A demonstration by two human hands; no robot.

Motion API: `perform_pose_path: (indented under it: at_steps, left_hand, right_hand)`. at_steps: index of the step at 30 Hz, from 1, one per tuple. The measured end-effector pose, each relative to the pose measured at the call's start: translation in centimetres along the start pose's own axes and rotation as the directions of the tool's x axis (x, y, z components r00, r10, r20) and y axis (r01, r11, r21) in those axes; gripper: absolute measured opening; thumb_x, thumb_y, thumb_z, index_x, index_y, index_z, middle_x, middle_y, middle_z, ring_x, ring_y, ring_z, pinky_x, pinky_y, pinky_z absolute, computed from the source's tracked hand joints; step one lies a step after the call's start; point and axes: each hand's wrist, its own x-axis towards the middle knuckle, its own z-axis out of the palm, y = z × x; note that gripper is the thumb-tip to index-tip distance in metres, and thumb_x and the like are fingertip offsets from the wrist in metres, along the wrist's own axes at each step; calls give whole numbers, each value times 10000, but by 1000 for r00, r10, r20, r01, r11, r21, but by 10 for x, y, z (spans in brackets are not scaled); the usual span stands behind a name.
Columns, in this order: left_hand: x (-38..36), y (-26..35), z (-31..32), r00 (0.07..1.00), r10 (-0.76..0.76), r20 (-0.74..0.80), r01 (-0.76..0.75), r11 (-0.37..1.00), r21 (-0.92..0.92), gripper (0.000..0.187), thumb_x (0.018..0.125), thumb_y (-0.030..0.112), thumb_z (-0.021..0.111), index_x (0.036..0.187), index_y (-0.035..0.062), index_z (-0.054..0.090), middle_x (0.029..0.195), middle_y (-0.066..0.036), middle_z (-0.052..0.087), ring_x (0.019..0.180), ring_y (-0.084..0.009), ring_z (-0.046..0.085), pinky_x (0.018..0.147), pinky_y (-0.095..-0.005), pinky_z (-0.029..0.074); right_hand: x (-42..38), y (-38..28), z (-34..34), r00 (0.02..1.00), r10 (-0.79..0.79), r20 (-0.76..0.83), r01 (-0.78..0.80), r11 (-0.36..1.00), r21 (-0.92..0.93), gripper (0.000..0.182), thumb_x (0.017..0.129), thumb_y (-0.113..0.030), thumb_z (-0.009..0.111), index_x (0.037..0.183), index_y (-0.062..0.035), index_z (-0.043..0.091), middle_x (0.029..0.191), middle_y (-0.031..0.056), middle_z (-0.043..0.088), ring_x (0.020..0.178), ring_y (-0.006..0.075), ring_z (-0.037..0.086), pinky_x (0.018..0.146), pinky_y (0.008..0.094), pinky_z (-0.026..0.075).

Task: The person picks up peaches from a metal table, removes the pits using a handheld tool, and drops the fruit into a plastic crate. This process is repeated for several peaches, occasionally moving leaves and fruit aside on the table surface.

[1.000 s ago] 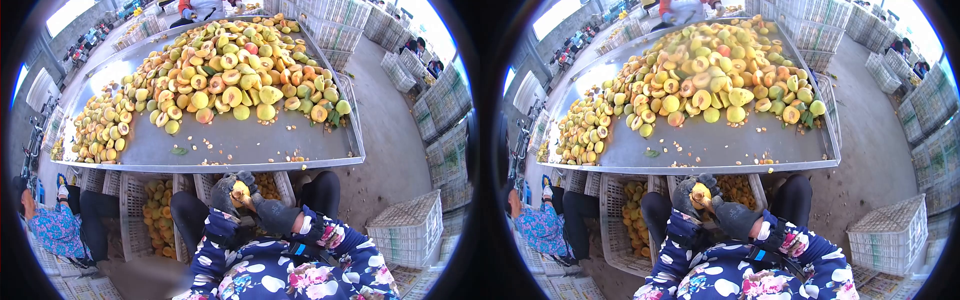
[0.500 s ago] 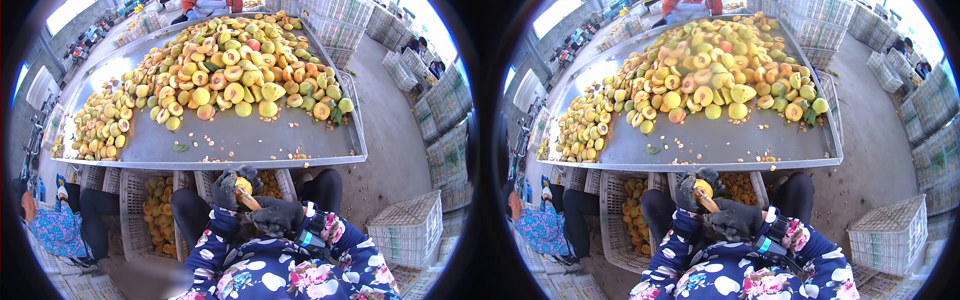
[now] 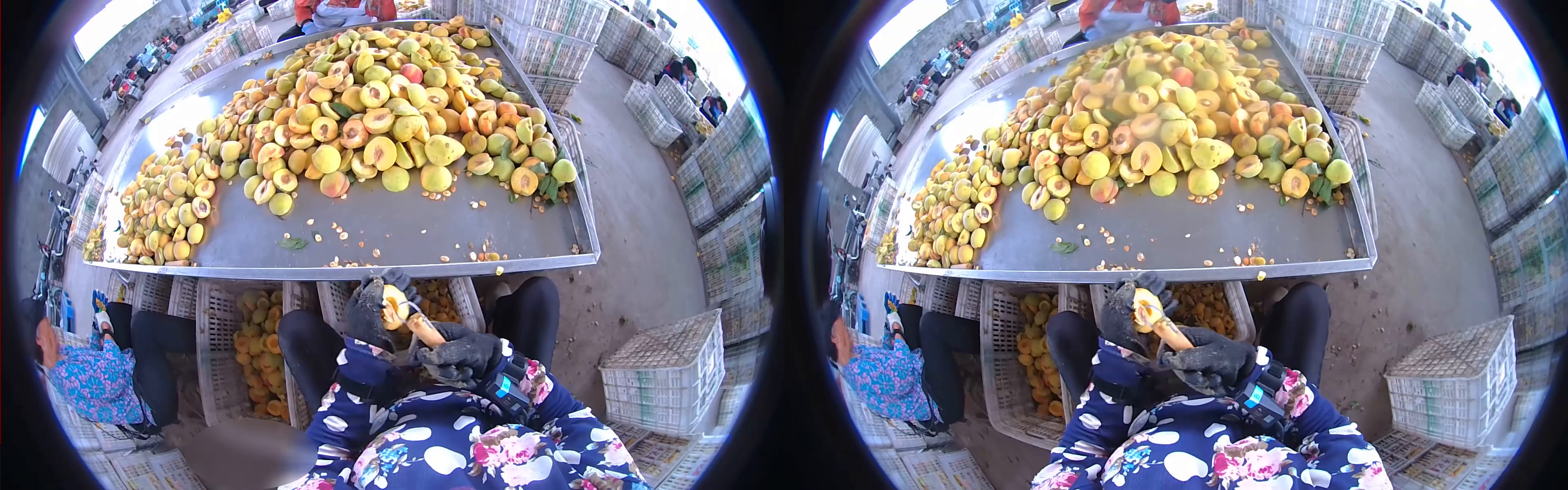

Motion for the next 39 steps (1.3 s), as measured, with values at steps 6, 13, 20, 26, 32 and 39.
perform_pose_path:
  at_steps: [6,13,20,26,32,39]
  left_hand:
    - [31,90,-18,910,381,161,-371,582,724,178,694,94,640,855,33,597,786,-115,600,750,-270,583,681,-330,463]
    - [31,75,-158,960,-158,-233,248,865,437,145,736,131,613,842,31,613,742,-110,621,728,-216,610,663,-332,466]
    - [122,101,-192,871,-353,-340,491,625,607,232,750,244,591,856,42,634,623,-81,608,570,-127,561,543,-283,428]
    - [271,14,-157,959,62,-277,260,198,945,343,740,273,564,963,13,573,876,-182,603,879,-322,561,751,-366,442]
    - [271,-15,-115,981,-63,-181,187,100,977,409,729,222,588,1073,26,487,939,-164,585,893,-310,558,762,-353,444]
    - [233,18,-127,816,-552,172,578,776,-252,393,713,60,558,1092,11,467,790,-79,567,616,-220,585,557,-355,533]
  right_hand:
    - [19,7,-26,850,43,-525,-343,802,-489,273,795,-196,560,991,-35,458,615,31,488,461,108,464,380,235,361]
    - [19,34,-75,907,-119,-405,-301,491,-818,258,814,-216,522,974,-26,453,655,54,507,470,128,470,392,262,362]
    - [29,16,-58,866,126,-483,-466,551,-692,300,782,-242,550,964,-8,504,715,141,592,585,255,568,524,343,422]
    - [39,23,-77,935,-28,-354,-330,299,-895,328,765,-276,552,903,22,535,778,210,589,679,338,571,577,381,426]
    - [54,12,-72,896,136,-424,-440,405,-801,364,776,-272,534,983,27,511,894,251,561,794,373,543,659,390,425]
    - [41,38,-97,871,337,-357,-400,909,-118,343,839,-270,492,1050,0,483,870,113,566,737,207,552,631,278,432]
